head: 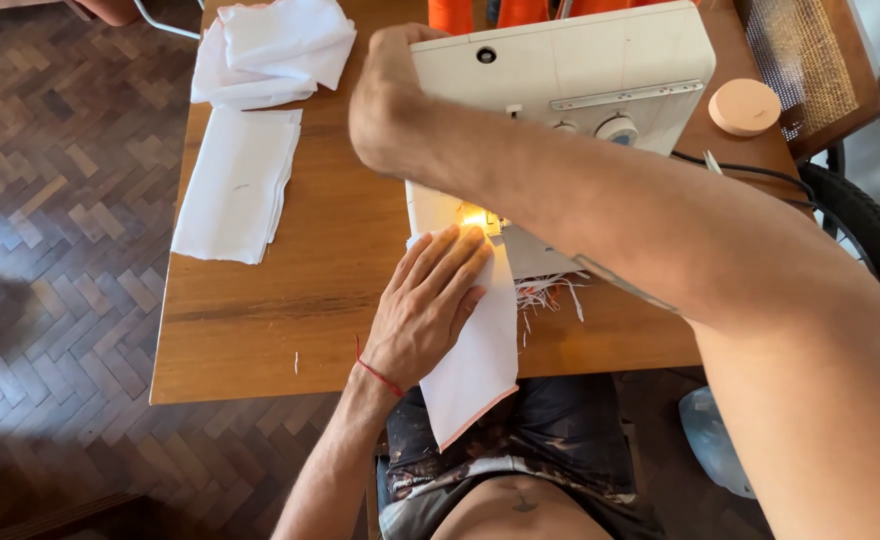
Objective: Using a serger machine to finish the edges of small rectangular fabric pieces and trimming the excess thread with scissors.
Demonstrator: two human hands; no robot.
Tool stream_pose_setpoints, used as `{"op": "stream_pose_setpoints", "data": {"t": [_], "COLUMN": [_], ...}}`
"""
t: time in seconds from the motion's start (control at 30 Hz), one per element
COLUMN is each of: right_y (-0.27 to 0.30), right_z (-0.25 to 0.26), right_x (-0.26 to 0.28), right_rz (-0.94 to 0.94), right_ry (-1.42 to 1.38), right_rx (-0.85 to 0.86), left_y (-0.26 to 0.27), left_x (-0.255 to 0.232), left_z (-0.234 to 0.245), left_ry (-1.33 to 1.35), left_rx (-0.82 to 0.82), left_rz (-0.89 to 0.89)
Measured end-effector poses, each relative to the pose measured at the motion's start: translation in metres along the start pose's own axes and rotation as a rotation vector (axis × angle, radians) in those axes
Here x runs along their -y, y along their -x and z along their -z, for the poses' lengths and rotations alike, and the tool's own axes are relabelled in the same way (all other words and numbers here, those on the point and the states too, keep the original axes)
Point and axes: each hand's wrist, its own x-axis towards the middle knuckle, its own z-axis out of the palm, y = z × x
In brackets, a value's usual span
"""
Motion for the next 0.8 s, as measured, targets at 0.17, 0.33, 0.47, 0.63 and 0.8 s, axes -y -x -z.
{"op": "stream_pose_setpoints", "data": {"t": [0.17,0.33,0.47,0.63,0.8], "right_y": [-0.016,-0.026,-0.023,-0.024,-0.027], "right_z": [-0.001,-0.002,0.000,-0.007,-0.016], "right_x": [0.017,0.024,0.027,0.033,0.039], "right_rz": [-0.170,-0.307,-0.279,-0.266,-0.246], "right_ry": [0.022,0.173,0.180,0.174,0.159], "right_rx": [0.113,0.206,0.235,0.198,0.137], "left_y": [-0.003,-0.005,-0.006,-0.007,-0.007], "left_x": [0.001,0.001,0.001,0.001,0.001], "left_z": [0.006,0.008,0.002,0.002,0.003], "left_ry": [0.014,0.038,-0.012,-0.042,-0.048], "left_rx": [0.002,0.014,-0.031,-0.070,-0.063], "left_rz": [-0.017,-0.020,-0.004,-0.008,-0.012]}}
